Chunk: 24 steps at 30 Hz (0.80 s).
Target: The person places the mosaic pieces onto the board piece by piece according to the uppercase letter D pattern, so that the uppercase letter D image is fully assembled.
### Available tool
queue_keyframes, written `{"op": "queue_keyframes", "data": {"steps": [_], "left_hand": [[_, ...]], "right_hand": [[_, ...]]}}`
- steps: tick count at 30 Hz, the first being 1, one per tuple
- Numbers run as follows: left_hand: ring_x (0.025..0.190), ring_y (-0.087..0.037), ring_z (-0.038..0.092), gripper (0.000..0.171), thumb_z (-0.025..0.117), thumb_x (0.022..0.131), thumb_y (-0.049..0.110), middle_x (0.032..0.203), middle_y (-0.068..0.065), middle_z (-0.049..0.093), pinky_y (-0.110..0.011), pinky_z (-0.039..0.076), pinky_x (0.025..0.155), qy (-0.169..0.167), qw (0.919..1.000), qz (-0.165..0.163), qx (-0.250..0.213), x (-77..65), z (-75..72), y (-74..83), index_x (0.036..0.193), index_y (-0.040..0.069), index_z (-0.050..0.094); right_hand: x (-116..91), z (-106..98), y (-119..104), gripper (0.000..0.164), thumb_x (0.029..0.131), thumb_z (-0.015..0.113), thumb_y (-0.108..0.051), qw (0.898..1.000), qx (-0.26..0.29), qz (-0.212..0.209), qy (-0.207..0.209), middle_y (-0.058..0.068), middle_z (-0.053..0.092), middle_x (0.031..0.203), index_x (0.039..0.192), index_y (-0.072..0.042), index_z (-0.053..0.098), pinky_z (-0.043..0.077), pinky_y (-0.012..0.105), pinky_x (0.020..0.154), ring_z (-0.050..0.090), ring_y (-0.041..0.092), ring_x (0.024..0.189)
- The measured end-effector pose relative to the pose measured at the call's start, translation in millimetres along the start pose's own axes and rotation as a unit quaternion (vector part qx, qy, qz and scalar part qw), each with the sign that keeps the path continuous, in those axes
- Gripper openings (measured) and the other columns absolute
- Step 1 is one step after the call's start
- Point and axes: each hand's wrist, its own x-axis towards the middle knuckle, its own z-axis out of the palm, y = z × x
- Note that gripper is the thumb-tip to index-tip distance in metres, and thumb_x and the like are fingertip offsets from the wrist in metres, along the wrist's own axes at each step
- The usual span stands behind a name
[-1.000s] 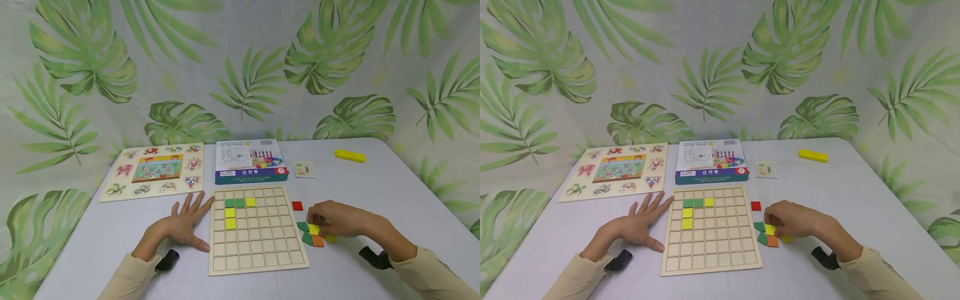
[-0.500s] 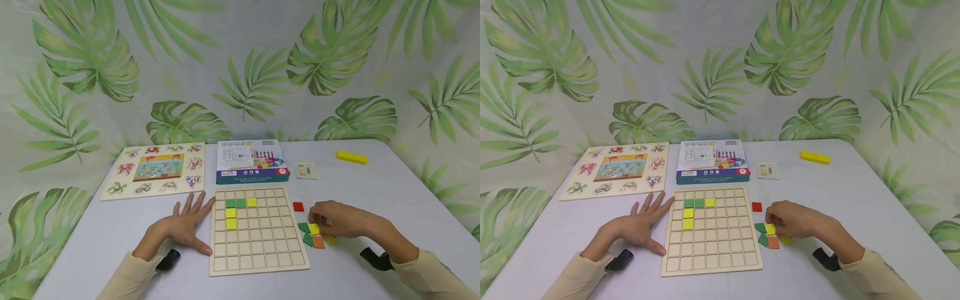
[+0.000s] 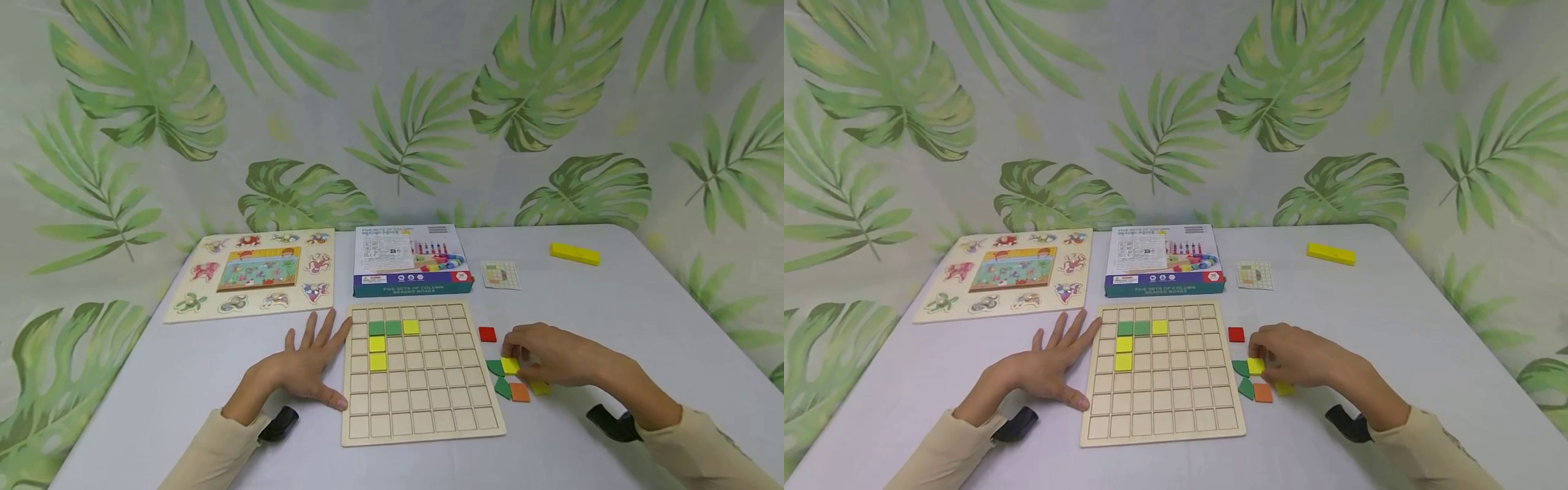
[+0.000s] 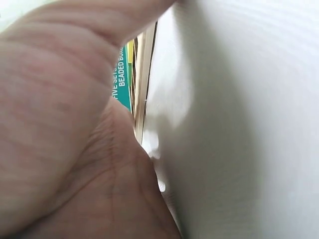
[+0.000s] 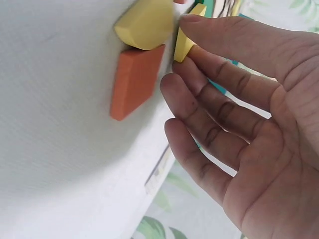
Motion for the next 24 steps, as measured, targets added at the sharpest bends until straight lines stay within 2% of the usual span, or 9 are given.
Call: {"op": "queue_keyframes", "data": {"steps": [6,15,24], "left_hand": [[0.148,-0.049,-0.024,0.136,0.083,0.068,0.063,0.165,-0.022,-0.019,-0.078,-0.010,0.108,-0.003,1.0000,-0.002,0.006,-0.2,-0.2,1.3,0.162,0.014,-0.004],[0.148,-0.049,-0.023,0.135,0.084,0.068,0.062,0.166,-0.022,-0.017,-0.078,-0.009,0.109,0.000,1.0000,-0.006,0.006,-0.6,-0.6,2.4,0.162,0.015,-0.002],[0.148,-0.048,-0.025,0.136,0.083,0.066,0.066,0.166,-0.021,-0.018,-0.077,-0.012,0.109,-0.009,0.9999,-0.007,-0.002,-0.5,-2.2,1.9,0.162,0.017,-0.001]], "right_hand": [[-0.7,-7.2,-4.0,0.020,0.086,0.078,-0.019,1.000,-0.021,0.002,0.010,-0.013,0.062,0.095,0.102,-0.024,0.068,0.052,0.029,0.078,0.055,0.011,0.089],[7.0,-14.5,-15.8,0.018,0.087,0.077,-0.021,1.000,-0.024,0.003,0.013,-0.012,0.063,0.098,0.102,-0.024,0.068,0.053,0.030,0.079,0.056,0.011,0.089],[27.4,-15.6,-37.0,0.013,0.090,0.074,-0.019,0.997,-0.015,-0.065,0.037,-0.009,0.057,0.085,0.101,-0.019,0.068,0.047,0.024,0.072,0.055,0.014,0.084]]}}
